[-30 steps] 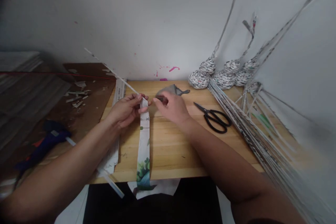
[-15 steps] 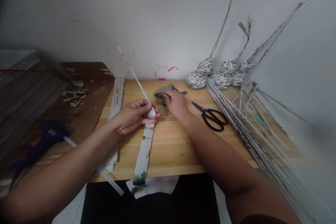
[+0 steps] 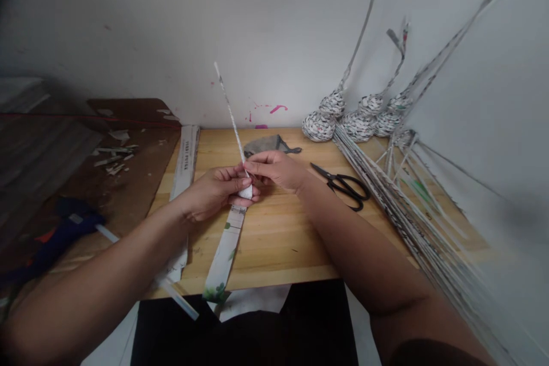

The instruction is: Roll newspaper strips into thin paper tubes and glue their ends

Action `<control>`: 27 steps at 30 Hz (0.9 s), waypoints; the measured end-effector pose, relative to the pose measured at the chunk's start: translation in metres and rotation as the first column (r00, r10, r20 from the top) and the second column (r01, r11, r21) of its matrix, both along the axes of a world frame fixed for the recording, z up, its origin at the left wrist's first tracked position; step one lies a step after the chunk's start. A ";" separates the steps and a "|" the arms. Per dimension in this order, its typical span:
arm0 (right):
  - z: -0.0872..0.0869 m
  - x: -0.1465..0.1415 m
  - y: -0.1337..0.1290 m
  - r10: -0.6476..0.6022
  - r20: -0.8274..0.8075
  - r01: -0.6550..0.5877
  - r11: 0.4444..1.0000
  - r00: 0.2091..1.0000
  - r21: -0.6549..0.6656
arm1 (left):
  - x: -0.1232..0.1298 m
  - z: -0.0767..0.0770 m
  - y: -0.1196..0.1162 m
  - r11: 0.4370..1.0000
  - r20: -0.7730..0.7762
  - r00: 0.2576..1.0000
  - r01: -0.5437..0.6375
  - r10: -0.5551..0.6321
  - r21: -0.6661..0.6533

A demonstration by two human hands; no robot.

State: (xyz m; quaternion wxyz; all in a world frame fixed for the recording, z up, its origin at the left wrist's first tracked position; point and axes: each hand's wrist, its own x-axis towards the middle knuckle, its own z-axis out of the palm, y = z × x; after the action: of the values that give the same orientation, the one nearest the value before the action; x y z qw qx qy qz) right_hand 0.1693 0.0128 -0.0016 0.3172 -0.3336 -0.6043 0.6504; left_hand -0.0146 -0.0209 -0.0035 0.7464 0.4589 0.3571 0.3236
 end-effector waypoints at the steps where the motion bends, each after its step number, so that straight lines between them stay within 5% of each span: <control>1: 0.000 0.000 0.000 -0.018 -0.016 0.017 1.000 1.000 -0.012 | 0.001 -0.001 0.000 1.000 -0.002 1.000 -0.011 0.011 0.009; 17: -0.004 -0.006 0.000 -0.100 -0.160 0.078 0.987 0.982 -0.138 | 0.006 0.003 -0.007 0.996 -0.047 0.997 -0.058 0.061 0.065; 27: -0.001 0.004 0.000 0.070 -0.084 -0.078 0.992 0.994 -0.096 | 0.003 0.001 -0.004 0.999 -0.015 1.000 -0.026 0.027 0.022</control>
State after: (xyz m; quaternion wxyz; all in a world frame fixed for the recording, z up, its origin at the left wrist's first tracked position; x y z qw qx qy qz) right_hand 0.1732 0.0130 -0.0025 0.2998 -0.2997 -0.5701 0.7037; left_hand -0.0113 -0.0250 -0.0028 0.7344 0.4646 0.3652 0.3339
